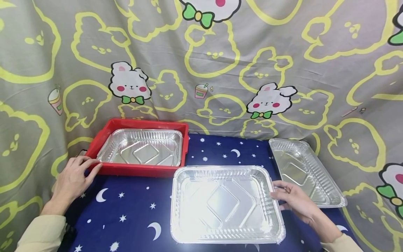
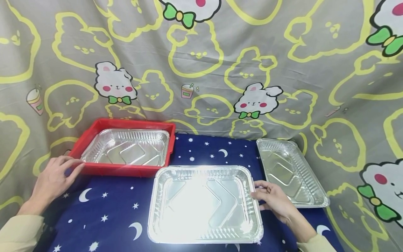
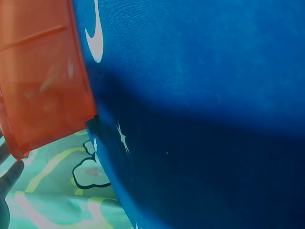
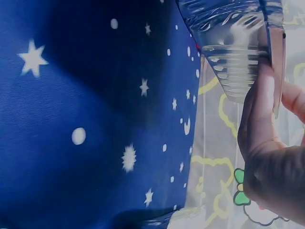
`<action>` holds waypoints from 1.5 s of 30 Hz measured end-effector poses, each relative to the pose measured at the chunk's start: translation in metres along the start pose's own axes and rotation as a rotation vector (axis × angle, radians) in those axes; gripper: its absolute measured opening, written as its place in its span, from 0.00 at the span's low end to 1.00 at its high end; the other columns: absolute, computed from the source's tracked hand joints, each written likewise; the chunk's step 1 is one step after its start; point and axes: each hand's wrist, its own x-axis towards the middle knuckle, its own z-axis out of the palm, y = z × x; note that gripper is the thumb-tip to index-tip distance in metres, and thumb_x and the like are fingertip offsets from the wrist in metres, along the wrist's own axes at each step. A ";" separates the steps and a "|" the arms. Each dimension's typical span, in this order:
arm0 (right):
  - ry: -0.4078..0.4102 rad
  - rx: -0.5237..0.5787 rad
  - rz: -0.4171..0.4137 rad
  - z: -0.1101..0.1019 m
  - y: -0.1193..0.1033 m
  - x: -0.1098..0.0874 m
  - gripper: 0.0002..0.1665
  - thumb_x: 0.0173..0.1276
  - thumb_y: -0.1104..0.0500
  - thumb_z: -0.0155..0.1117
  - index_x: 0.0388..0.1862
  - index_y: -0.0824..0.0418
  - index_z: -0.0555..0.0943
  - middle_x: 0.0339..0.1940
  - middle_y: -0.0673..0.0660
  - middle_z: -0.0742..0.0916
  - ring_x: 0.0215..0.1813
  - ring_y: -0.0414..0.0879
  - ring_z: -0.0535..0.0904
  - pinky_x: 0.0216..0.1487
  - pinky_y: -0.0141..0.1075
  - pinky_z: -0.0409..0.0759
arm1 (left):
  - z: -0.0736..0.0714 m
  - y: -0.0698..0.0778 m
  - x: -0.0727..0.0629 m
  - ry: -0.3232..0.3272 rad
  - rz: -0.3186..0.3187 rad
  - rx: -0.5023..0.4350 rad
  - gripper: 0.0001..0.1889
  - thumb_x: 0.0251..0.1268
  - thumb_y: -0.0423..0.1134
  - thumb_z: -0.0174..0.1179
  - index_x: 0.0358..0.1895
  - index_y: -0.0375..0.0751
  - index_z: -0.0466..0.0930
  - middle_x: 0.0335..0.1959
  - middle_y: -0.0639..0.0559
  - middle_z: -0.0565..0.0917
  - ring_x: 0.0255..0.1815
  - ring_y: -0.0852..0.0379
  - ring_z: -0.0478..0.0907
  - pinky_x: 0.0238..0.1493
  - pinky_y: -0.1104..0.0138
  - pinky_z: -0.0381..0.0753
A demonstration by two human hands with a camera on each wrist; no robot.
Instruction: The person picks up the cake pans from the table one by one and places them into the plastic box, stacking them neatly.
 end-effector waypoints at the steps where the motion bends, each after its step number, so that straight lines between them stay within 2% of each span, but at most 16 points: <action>1: -0.001 0.003 -0.006 0.000 -0.002 0.001 0.15 0.78 0.64 0.59 0.60 0.53 0.77 0.43 0.42 0.91 0.45 0.37 0.88 0.40 0.38 0.90 | 0.000 0.000 0.000 0.003 0.002 -0.002 0.17 0.59 0.36 0.72 0.51 0.36 0.85 0.50 0.31 0.80 0.54 0.31 0.73 0.48 0.33 0.78; 7: -0.013 0.043 -0.050 0.001 -0.015 0.008 0.15 0.78 0.66 0.59 0.58 0.54 0.78 0.42 0.44 0.92 0.43 0.37 0.88 0.38 0.36 0.90 | 0.000 0.000 0.000 0.023 0.015 -0.006 0.18 0.57 0.36 0.74 0.50 0.35 0.85 0.48 0.32 0.80 0.54 0.31 0.73 0.50 0.33 0.79; 13: -0.010 0.043 -0.065 0.006 -0.030 0.016 0.15 0.77 0.67 0.60 0.58 0.57 0.78 0.41 0.45 0.93 0.42 0.38 0.89 0.38 0.37 0.90 | 0.000 0.000 0.000 0.015 0.009 -0.008 0.17 0.58 0.36 0.73 0.51 0.36 0.86 0.49 0.32 0.81 0.54 0.31 0.74 0.50 0.33 0.78; 21: 0.020 0.005 -0.040 0.015 -0.045 0.035 0.18 0.76 0.65 0.63 0.61 0.65 0.74 0.40 0.44 0.91 0.42 0.38 0.88 0.40 0.38 0.91 | 0.001 -0.001 0.000 0.001 -0.002 -0.001 0.17 0.60 0.36 0.71 0.51 0.36 0.85 0.50 0.31 0.80 0.55 0.30 0.72 0.51 0.32 0.78; 26: 0.038 -0.002 -0.029 0.021 -0.052 0.047 0.19 0.75 0.65 0.63 0.61 0.66 0.73 0.38 0.43 0.90 0.41 0.37 0.88 0.40 0.37 0.90 | 0.001 -0.001 -0.001 0.005 0.000 -0.002 0.17 0.59 0.36 0.72 0.52 0.36 0.85 0.49 0.31 0.80 0.54 0.31 0.73 0.50 0.32 0.78; 34: 0.056 -0.011 -0.027 0.030 -0.065 0.064 0.27 0.74 0.63 0.64 0.67 0.72 0.70 0.38 0.43 0.90 0.41 0.36 0.87 0.39 0.35 0.89 | 0.002 -0.001 -0.001 0.008 -0.006 -0.003 0.17 0.59 0.36 0.72 0.51 0.36 0.86 0.49 0.30 0.80 0.53 0.30 0.73 0.49 0.32 0.78; 45: 0.053 0.062 -0.025 0.035 -0.072 0.089 0.24 0.73 0.66 0.64 0.65 0.71 0.72 0.34 0.44 0.91 0.37 0.37 0.88 0.38 0.34 0.90 | 0.001 0.001 -0.001 0.007 -0.010 0.008 0.18 0.58 0.36 0.73 0.51 0.35 0.86 0.48 0.30 0.80 0.54 0.30 0.73 0.49 0.32 0.79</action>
